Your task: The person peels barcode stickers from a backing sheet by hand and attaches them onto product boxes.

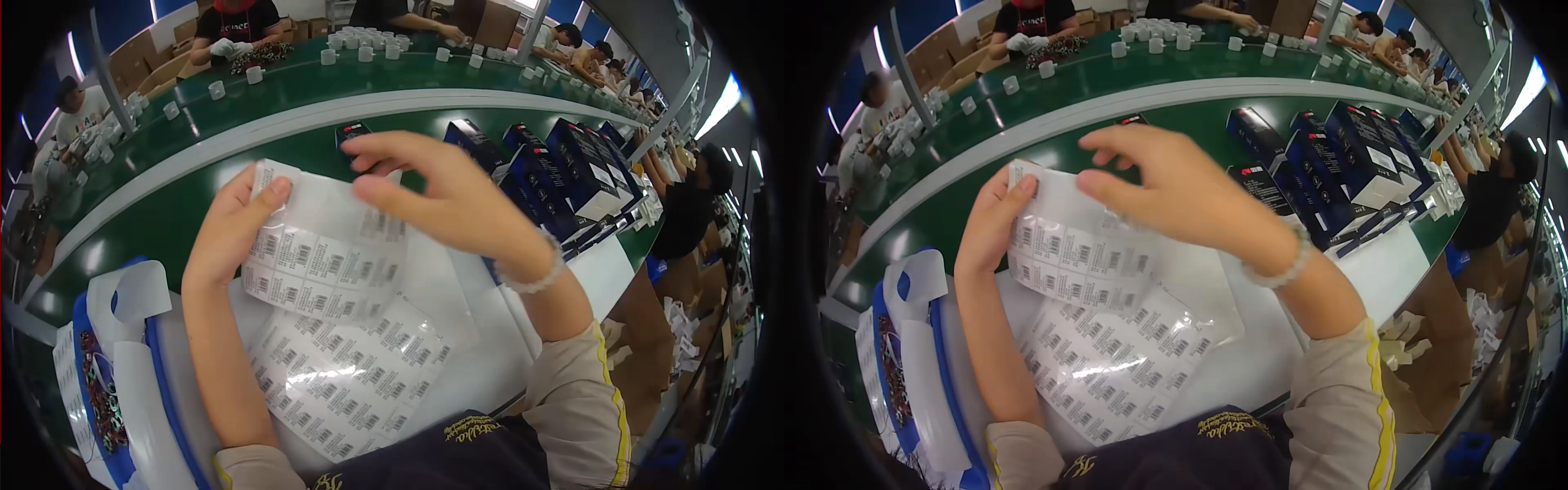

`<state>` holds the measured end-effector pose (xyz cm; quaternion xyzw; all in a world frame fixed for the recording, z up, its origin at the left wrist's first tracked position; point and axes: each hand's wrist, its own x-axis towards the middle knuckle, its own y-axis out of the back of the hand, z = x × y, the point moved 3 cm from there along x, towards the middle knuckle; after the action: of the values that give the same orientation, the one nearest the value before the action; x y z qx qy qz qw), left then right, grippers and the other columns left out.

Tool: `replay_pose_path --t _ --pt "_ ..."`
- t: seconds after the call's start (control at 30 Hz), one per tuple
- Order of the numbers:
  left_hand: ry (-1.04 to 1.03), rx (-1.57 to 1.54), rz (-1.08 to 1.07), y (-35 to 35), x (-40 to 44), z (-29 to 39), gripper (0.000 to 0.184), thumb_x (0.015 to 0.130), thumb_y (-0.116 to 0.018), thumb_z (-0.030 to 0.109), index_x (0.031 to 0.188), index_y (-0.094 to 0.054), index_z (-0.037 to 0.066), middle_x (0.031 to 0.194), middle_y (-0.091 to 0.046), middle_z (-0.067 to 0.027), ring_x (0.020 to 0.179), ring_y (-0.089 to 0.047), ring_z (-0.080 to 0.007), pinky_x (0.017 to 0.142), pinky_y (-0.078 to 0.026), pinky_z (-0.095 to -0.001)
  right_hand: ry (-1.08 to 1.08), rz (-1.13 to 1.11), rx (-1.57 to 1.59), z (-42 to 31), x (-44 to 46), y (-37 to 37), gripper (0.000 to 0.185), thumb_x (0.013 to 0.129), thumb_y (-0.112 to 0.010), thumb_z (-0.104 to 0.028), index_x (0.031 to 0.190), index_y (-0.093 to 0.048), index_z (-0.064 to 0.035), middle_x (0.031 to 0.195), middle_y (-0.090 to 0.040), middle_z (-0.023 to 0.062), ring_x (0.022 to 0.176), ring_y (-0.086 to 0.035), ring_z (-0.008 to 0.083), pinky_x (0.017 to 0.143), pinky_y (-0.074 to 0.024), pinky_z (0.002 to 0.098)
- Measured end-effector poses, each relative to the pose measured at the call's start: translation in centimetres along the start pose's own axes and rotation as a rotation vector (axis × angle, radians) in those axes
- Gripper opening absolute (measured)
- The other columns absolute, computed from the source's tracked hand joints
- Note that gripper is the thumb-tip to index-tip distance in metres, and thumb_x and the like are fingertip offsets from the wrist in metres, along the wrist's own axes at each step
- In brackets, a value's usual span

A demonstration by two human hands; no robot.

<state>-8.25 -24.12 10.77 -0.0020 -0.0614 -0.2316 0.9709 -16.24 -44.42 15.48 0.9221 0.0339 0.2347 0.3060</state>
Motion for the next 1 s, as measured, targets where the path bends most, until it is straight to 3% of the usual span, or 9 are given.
replay_pose_path --t 0.27,0.43,0.6,0.73,0.9,0.97,1.0 --pt "0.007 0.125 -0.139 0.3 0.3 -0.2 0.024 0.089 -0.061 0.026 0.096 -0.059 0.002 0.075 -0.061 -0.0020 0.059 -0.049 -0.0036 0.050 -0.038 -0.0151 0.162 0.040 0.017 -0.3 4.1 -4.7 0.019 0.081 -0.065 -0.010 0.096 -0.064 -0.0001 0.092 -0.062 0.0073 0.081 -0.055 0.0123 0.066 -0.0462 0.0227" --pt "0.031 0.273 -0.096 0.6 0.3 -0.3 0.025 0.087 -0.062 0.026 0.093 -0.060 0.001 0.075 -0.060 -0.0018 0.060 -0.049 -0.0040 0.050 -0.039 -0.0161 -0.057 -0.026 0.181 -0.2 4.6 -4.8 0.010 0.079 -0.065 -0.009 0.086 -0.064 -0.0013 0.087 -0.062 0.0054 0.078 -0.054 0.0110 0.066 -0.0454 0.0228" --pt "0.038 -0.137 -0.160 0.8 -0.2 -1.1 0.027 0.087 -0.061 0.026 0.095 -0.062 0.000 0.077 -0.061 -0.0035 0.062 -0.049 -0.0048 0.050 -0.040 -0.0172 -0.013 0.093 0.198 0.9 4.5 -5.7 0.007 0.076 -0.066 -0.005 0.083 -0.064 -0.0037 0.088 -0.060 0.0045 0.078 -0.053 0.0122 0.071 -0.0451 0.0242" --pt "0.174 0.020 -0.055 1.7 0.6 -1.5 0.031 0.089 -0.055 0.026 0.101 -0.063 -0.002 0.082 -0.063 -0.0063 0.065 -0.052 -0.0066 0.055 -0.042 -0.0169 0.626 0.357 -0.477 0.6 3.6 -6.6 0.010 0.073 -0.065 -0.001 0.081 -0.064 -0.0056 0.093 -0.059 0.0047 0.082 -0.053 0.0147 0.077 -0.0443 0.0259" --pt "0.163 0.028 0.121 2.9 1.2 -1.9 0.035 0.091 -0.050 0.028 0.105 -0.062 -0.003 0.089 -0.063 -0.0097 0.073 -0.055 -0.0106 0.065 -0.045 -0.0200 0.655 0.206 -0.233 0.4 1.7 -7.6 0.012 0.070 -0.066 0.000 0.080 -0.065 -0.0072 0.097 -0.058 0.0050 0.085 -0.052 0.0162 0.077 -0.0431 0.0257" --pt "0.133 0.031 0.387 4.9 2.2 -3.2 0.037 0.093 -0.049 0.029 0.106 -0.060 -0.004 0.095 -0.062 -0.0117 0.080 -0.055 -0.0143 0.072 -0.045 -0.0247 0.559 0.311 0.008 1.8 3.1 -6.3 0.008 0.074 -0.064 -0.002 0.081 -0.065 -0.0051 0.091 -0.059 0.0044 0.080 -0.051 0.0145 0.073 -0.0421 0.0234" --pt "0.139 0.031 0.388 5.8 2.3 -4.2 0.037 0.093 -0.049 0.029 0.106 -0.060 -0.004 0.095 -0.062 -0.0117 0.080 -0.055 -0.0143 0.072 -0.045 -0.0247 0.555 0.309 0.011 2.6 3.9 -6.1 0.008 0.074 -0.064 -0.002 0.081 -0.065 -0.0051 0.091 -0.059 0.0044 0.080 -0.051 0.0145 0.073 -0.0421 0.0234"
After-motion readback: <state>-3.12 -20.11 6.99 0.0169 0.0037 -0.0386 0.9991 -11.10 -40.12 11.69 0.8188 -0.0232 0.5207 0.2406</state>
